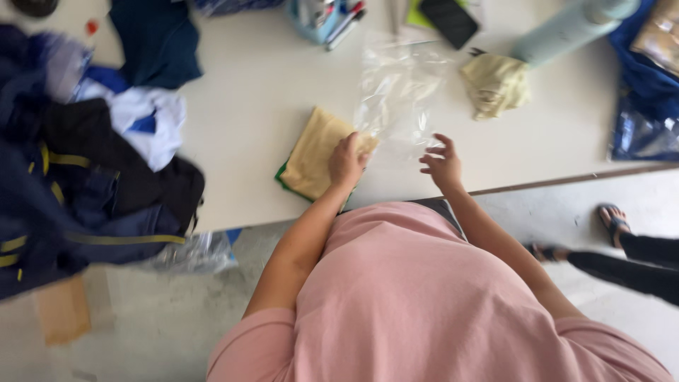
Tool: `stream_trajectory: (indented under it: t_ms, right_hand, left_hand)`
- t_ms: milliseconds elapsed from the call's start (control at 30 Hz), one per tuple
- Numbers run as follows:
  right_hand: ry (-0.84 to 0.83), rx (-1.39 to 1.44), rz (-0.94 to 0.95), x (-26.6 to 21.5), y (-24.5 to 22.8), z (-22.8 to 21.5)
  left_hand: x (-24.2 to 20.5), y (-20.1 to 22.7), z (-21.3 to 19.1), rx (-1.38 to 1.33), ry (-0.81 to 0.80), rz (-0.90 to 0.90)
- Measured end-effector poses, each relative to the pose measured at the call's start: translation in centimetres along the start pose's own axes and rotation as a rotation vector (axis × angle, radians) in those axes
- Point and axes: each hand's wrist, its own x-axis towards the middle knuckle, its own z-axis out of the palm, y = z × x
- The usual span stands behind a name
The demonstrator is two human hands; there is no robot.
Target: The person folds a green and beige t-shirt, places it into a clear plastic bag, and seals the bag. They then use a marker to write on the bag before setting it aside. The process is repeated with another shirt.
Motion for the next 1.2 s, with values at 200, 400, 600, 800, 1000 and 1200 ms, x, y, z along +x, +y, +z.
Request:
stream_trajectory:
  t_ms: [200,400,600,800,1000,1200]
  right_hand:
    - [-0.023,-0.264,-0.05,4.0,2.2,-10.1]
    - [0.461,-0.05,0.223,9.0,-5.1,-29.8]
    - [0.406,-0.165,0.306,11.5,-7.6,-30.3]
    - [-0.506,-0.212,0.475,10.5,-0.5,-7.9]
    - [-0.708,-0.286,0.584,3.7,0.1,9.6]
    - [-0.442,-0.245,0.647,0.7,0.6,16.9]
  left_hand:
    - [1.1,-1.7,-0.2,-0.155,-0.063,-0.126]
    - [2.0,-2.4,-4.7,-0.209,-0.074,-0.151]
    - [3.0,-0.9,-8.3,-0.155,0.02,-0.058]
    - [4.3,0.5,-14.3,-0.14,0.217,-0.132]
    - [4.1,0.4,-23.4,-0.153,0.474,-0.129]
    - [1.6,-2.2,-25.0,-0.278,0.622,-0.253]
